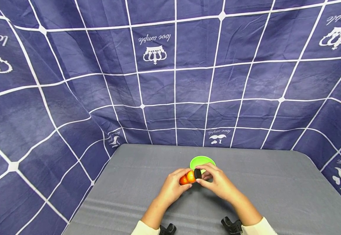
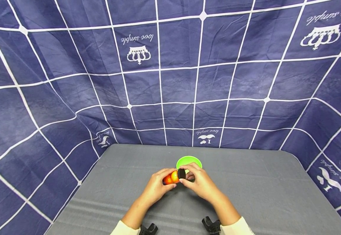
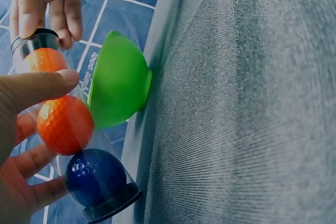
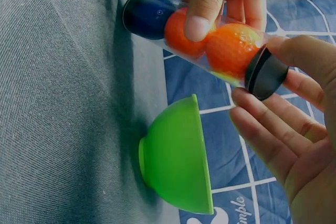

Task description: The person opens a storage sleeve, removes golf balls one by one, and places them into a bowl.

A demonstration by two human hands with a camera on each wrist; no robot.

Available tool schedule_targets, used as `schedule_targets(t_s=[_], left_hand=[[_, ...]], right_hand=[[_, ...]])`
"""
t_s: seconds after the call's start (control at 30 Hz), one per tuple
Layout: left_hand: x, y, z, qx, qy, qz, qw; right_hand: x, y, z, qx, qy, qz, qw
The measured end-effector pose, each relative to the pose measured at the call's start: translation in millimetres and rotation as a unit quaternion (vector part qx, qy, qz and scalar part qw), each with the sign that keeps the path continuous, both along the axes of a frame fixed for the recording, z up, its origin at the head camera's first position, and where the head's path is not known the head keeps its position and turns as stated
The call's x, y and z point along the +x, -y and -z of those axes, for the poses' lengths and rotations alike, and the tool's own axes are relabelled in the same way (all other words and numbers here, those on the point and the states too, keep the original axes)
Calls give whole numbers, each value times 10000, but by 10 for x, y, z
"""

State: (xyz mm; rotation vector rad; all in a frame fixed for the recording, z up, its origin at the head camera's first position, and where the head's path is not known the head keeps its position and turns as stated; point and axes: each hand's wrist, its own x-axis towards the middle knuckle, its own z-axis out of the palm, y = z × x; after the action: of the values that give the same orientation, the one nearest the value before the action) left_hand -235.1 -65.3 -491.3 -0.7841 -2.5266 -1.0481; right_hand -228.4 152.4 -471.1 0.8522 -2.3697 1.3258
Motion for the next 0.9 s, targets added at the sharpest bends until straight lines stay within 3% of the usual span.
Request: schedule_targets(t_s=[0.47, 0.9], left_hand=[[-33, 6, 26, 415, -126, -362, 9984], [-75, 36, 25, 1197, 157, -815, 9893]], right_hand=[[-56, -143, -56, 125, -640, 547, 9964], [-119, -405, -76, 363, -566, 1317, 9890]])
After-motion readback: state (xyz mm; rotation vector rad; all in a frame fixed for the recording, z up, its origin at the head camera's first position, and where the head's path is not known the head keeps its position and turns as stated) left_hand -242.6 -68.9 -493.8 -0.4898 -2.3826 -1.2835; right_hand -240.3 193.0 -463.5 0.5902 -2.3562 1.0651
